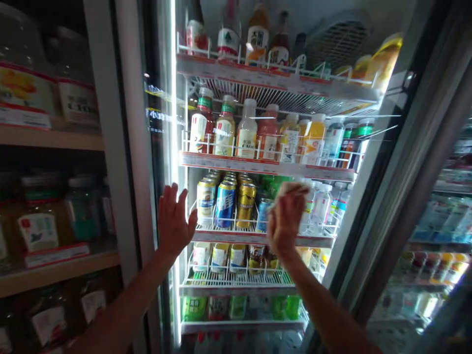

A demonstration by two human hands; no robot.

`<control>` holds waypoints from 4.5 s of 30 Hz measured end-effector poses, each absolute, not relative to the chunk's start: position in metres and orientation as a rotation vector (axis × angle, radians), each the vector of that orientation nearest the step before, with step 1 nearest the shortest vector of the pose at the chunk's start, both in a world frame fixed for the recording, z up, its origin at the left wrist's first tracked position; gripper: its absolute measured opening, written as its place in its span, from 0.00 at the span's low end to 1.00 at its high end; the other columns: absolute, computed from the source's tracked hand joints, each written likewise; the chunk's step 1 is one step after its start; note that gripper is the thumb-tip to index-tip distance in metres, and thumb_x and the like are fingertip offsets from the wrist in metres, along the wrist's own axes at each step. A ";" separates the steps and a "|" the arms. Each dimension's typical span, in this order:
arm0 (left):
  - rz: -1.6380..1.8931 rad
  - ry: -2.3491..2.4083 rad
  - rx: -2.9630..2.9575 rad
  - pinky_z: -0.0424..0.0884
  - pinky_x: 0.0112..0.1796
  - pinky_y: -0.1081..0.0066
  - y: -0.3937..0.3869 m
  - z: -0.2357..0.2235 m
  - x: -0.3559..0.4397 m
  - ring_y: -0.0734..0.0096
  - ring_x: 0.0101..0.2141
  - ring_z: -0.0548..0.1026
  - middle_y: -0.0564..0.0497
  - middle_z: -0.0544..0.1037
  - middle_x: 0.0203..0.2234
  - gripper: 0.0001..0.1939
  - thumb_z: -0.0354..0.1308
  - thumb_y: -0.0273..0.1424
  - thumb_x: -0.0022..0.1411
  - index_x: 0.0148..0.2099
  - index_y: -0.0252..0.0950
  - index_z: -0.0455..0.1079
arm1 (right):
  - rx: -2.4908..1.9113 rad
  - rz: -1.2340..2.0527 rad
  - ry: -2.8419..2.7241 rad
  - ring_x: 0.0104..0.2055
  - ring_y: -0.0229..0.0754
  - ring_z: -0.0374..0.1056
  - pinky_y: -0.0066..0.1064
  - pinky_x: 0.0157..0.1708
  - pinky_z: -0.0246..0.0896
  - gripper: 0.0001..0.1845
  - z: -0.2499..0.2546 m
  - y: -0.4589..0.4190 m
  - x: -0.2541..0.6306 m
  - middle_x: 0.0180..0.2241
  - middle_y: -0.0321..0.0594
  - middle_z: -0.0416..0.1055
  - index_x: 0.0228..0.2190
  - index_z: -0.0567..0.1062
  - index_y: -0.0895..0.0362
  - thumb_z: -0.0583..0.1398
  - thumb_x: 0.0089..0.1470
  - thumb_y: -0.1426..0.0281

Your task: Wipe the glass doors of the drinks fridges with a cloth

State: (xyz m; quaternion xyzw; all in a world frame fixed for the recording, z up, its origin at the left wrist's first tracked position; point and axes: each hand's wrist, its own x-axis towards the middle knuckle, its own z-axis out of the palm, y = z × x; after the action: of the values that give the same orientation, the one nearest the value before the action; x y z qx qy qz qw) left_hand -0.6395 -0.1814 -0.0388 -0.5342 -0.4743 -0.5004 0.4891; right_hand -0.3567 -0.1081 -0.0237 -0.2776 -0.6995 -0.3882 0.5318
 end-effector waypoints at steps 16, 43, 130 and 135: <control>-1.199 -1.181 -1.348 0.49 0.59 0.54 -0.192 -0.064 -0.640 0.60 0.62 0.49 0.42 0.54 0.62 0.26 0.47 0.29 0.62 0.62 0.37 0.51 | -0.454 -0.910 -1.930 0.64 0.45 0.44 0.45 0.63 0.39 0.27 -0.119 -0.138 -0.408 0.57 0.42 0.60 0.57 0.58 0.55 0.50 0.56 0.73; -1.325 -1.787 -1.168 0.61 0.55 0.51 -0.253 -0.181 -0.628 0.59 0.58 0.59 0.41 0.61 0.57 0.24 0.43 0.27 0.61 0.60 0.36 0.55 | 0.108 -0.804 -2.284 0.64 0.41 0.45 0.38 0.64 0.39 0.31 -0.103 -0.152 -0.497 0.62 0.40 0.52 0.60 0.52 0.62 0.46 0.54 0.79; -1.031 -0.844 -1.426 0.52 0.60 0.52 -0.144 0.121 -0.506 0.60 0.63 0.43 0.40 0.53 0.61 0.25 0.44 0.29 0.62 0.61 0.33 0.49 | -0.573 -0.883 -1.428 0.63 0.52 0.48 0.51 0.60 0.37 0.24 0.063 -0.069 -0.256 0.60 0.49 0.54 0.54 0.63 0.56 0.53 0.55 0.69; -0.958 -0.840 -1.386 0.57 0.60 0.56 -0.144 0.139 -0.520 0.64 0.64 0.42 0.46 0.53 0.62 0.26 0.44 0.27 0.61 0.61 0.37 0.49 | -0.571 -0.819 -1.452 0.63 0.50 0.49 0.50 0.61 0.38 0.25 0.061 -0.072 -0.254 0.59 0.48 0.57 0.56 0.61 0.56 0.52 0.56 0.70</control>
State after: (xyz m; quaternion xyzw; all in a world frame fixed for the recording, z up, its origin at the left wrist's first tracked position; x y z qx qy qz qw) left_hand -0.5200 -0.1440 0.1386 -0.5953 -0.3605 -0.4114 0.5886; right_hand -0.2543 -0.0717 0.0615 -0.2500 -0.6355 -0.3585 0.6365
